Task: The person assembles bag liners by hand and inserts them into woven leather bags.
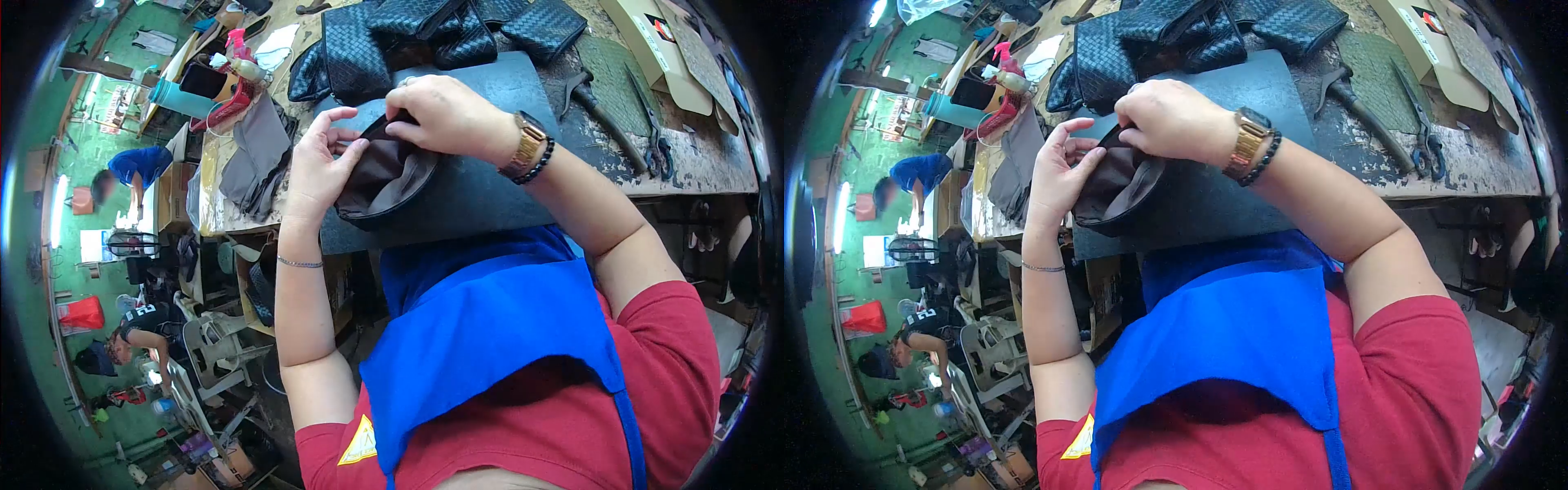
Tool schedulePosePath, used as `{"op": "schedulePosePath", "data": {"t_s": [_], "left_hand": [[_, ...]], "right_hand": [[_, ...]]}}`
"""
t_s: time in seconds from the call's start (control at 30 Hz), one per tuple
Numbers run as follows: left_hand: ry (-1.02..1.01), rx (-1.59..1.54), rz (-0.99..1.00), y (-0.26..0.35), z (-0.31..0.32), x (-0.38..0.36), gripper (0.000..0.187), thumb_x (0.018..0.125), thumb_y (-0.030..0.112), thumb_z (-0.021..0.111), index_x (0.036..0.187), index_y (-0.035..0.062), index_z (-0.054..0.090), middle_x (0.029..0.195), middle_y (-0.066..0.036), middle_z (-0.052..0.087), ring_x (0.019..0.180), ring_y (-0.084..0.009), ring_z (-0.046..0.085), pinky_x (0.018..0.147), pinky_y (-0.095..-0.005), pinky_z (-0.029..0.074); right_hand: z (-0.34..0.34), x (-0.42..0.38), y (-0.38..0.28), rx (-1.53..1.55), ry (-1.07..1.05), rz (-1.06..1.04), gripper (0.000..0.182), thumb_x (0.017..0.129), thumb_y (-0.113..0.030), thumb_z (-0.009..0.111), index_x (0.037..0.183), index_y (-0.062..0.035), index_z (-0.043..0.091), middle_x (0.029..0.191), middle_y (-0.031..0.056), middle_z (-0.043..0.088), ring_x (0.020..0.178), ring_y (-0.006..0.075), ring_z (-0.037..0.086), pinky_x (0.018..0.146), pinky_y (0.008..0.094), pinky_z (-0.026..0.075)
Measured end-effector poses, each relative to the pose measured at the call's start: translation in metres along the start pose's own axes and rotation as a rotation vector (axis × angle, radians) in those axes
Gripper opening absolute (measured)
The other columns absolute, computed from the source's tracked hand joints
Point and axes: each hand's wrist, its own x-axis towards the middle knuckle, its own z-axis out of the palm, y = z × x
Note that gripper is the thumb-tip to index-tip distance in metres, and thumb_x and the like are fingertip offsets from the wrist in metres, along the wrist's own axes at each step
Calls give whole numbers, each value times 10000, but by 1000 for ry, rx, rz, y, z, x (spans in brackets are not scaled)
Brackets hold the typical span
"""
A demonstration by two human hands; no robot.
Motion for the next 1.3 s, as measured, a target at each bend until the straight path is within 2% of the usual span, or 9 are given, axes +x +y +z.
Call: {"op": "schedulePosePath", "data": {"t_s": [0.07, 0.2, 0.43, 0.53, 0.93, 1.13, 1.3], "left_hand": [[8, -58, -8, 0, 2, 0, 445, 865, -9, 673, 1282, 52, 534, 1003, -93, 705, 890, -95, 640, 783, -231, 509], [-35, -111, -34, 0, 1, 2, 482, 883, -28, 650, 1334, 47, 498, 1066, -111, 682, 944, -106, 626, 844, -237, 504], [-98, -300, -78, -7, 1, 7, 511, 900, -50, 613, 1376, 37, 448, 1187, -152, 648, 1043, -137, 624, 922, -262, 509], [-119, -326, -86, -5, 3, 7, 508, 903, -54, 603, 1377, 33, 443, 1210, -158, 641, 1071, -144, 620, 938, -273, 509], [-117, -344, -79, -3, 8, 4, 503, 907, -48, 600, 1379, 46, 453, 1210, -141, 638, 1064, -129, 608, 932, -262, 500], [-114, -236, -42, -5, 8, 9, 480, 903, -27, 619, 1356, 49, 481, 1129, -106, 654, 1030, -100, 599, 899, -238, 494], [-97, -206, -48, 3, 15, 18, 441, 877, -18, 649, 1295, 46, 525, 1042, -68, 664, 942, -83, 616, 849, -222, 494]], "right_hand": [[-2, -3, 9, -13, 16, 3, 179, 824, -199, 701, 838, -23, 671, 814, 160, 649, 803, 337, 645, 732, 424, 513], [-13, -2, 14, 48, -62, 148, 176, 834, -201, 683, 853, -28, 708, 824, 170, 685, 820, 333, 671, 767, 416, 534], [-16, 2, 20, 128, -121, 189, 238, 861, -272, 700, 852, -35, 674, 800, 163, 679, 766, 303, 671, 707, 374, 524], [-13, 2, 24, 137, -84, 127, 238, 858, -270, 703, 838, -36, 667, 774, 155, 675, 733, 289, 666, 683, 365, 518], [-13, 6, 26, 112, -111, 151, 218, 840, -241, 716, 820, -27, 682, 756, 147, 676, 691, 271, 658, 651, 356, 511], [-8, 5, 31, 119, -69, 100, 226, 840, -249, 714, 811, -28, 675, 741, 151, 669, 682, 279, 655, 643, 360, 509], [-11, 4, 27, 107, -78, 122, 223, 833, -244, 709, 806, -26, 669, 741, 157, 665, 689, 295, 656, 647, 368, 510]]}}
